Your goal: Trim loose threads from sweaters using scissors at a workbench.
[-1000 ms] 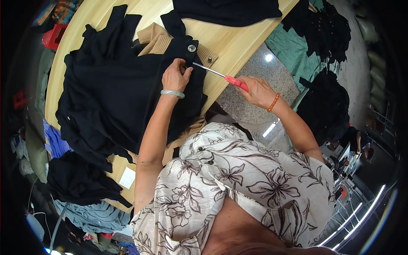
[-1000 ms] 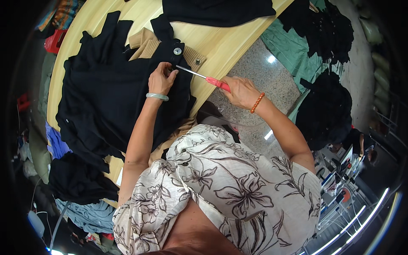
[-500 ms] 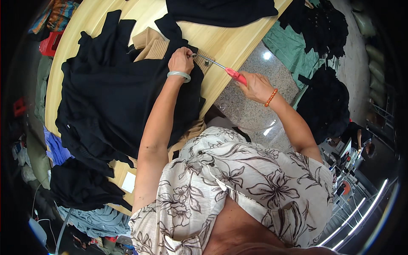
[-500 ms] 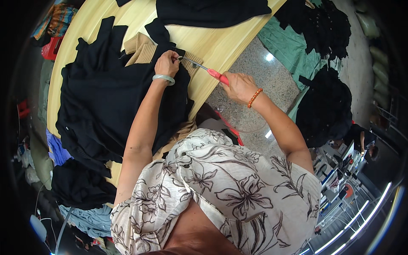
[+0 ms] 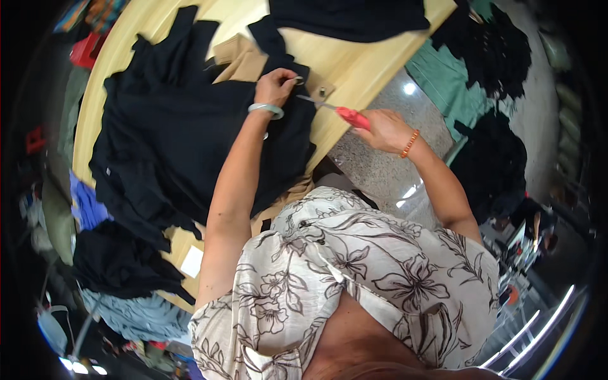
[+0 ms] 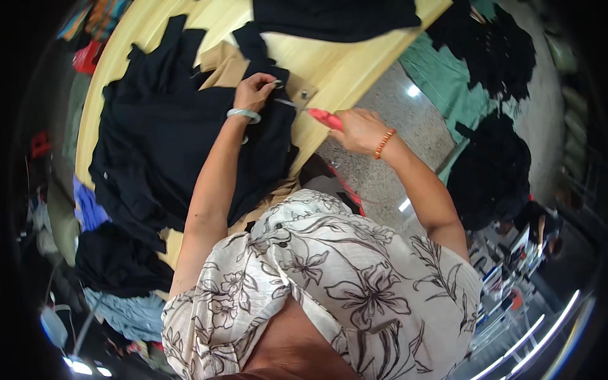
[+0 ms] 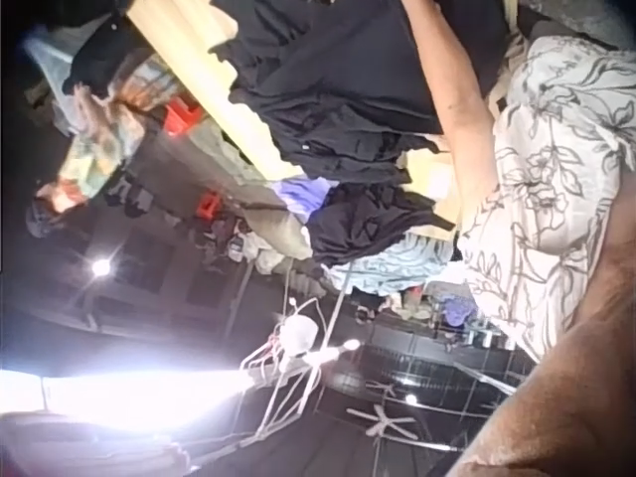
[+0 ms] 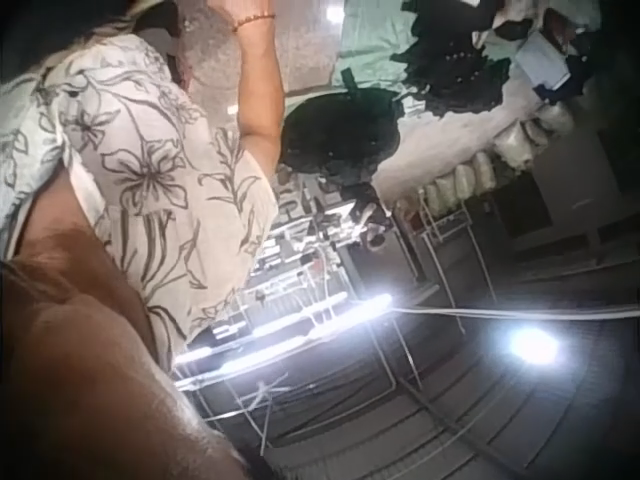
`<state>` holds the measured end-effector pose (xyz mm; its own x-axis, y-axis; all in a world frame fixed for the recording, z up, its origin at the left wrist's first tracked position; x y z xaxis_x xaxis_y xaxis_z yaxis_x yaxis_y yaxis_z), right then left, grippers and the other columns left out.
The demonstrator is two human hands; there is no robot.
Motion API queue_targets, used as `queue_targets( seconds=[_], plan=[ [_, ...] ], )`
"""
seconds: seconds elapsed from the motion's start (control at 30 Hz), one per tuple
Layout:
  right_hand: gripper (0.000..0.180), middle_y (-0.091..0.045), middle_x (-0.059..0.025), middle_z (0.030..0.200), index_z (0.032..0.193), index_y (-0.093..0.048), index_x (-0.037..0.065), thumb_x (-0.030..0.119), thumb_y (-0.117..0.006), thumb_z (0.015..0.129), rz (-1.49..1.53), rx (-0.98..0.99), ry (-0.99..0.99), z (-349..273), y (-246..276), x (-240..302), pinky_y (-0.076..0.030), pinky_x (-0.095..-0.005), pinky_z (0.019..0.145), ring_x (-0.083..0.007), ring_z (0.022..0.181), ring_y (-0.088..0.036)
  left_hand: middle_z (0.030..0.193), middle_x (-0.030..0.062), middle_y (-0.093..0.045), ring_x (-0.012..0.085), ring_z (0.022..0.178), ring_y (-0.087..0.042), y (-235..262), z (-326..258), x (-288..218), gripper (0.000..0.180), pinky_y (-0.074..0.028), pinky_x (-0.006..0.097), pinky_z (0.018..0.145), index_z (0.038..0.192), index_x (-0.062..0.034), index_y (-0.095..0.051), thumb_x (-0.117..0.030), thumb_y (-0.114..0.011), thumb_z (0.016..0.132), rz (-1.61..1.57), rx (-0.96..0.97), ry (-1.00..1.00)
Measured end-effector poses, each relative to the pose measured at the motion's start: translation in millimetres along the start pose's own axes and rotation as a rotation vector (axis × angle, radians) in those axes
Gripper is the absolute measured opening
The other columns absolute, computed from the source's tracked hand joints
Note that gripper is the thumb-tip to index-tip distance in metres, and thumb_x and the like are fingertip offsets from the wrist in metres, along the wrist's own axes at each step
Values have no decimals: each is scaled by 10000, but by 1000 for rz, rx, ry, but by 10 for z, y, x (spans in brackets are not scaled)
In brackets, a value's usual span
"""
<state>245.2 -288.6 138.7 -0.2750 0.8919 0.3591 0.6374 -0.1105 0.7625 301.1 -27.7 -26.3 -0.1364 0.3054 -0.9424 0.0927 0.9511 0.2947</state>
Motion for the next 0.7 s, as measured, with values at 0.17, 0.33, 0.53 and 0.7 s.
queue_targets(
  seconds=[0.17,0.33,0.53,0.7],
  plan=[
    [286,-650,-241,901,1030,-616,32,282,-619,891,32,-12,110,25,-101,26,-487,-497,770,-439,873,-619,1018,168,-676,324,976,-643,4,-245,-172,202,-499,385,871,1018,-34,-689,-135,-577,885,30,-171,-119],
    [270,-644,-230,906,1090,-615,44,248,-612,914,145,-208,-1,-6,-197,-66,-493,-459,754,-445,896,-613,1165,148,-601,350,1075,-568,336,-1218,-454,426,-465,423,903,1179,-80,-610,-97,-722,768,432,-429,-307],
    [275,-616,-187,1004,1130,-627,55,79,-627,856,162,-388,175,33,-380,25,-497,-426,802,-393,947,-613,1242,156,-551,347,1150,-516,643,-2765,-157,679,-404,442,959,1305,-93,-537,-253,-821,709,740,-417,50],
    [321,-592,-145,965,1081,-601,53,-46,-606,775,280,-282,516,120,-360,612,-505,-393,785,-353,926,-618,1258,160,-518,348,1185,-473,637,-3117,-140,750,-351,467,994,1362,-98,-484,-165,-798,684,967,-485,260]
  ],
)
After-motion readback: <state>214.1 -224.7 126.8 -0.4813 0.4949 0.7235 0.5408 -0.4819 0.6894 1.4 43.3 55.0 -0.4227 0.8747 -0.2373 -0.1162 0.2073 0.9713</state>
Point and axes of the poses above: each hand's wrist, its own z-axis towards the middle knuckle, its own y-axis out of the back of the hand, x = y × z, the point moved 1 cm from there along z, towards the middle knuckle
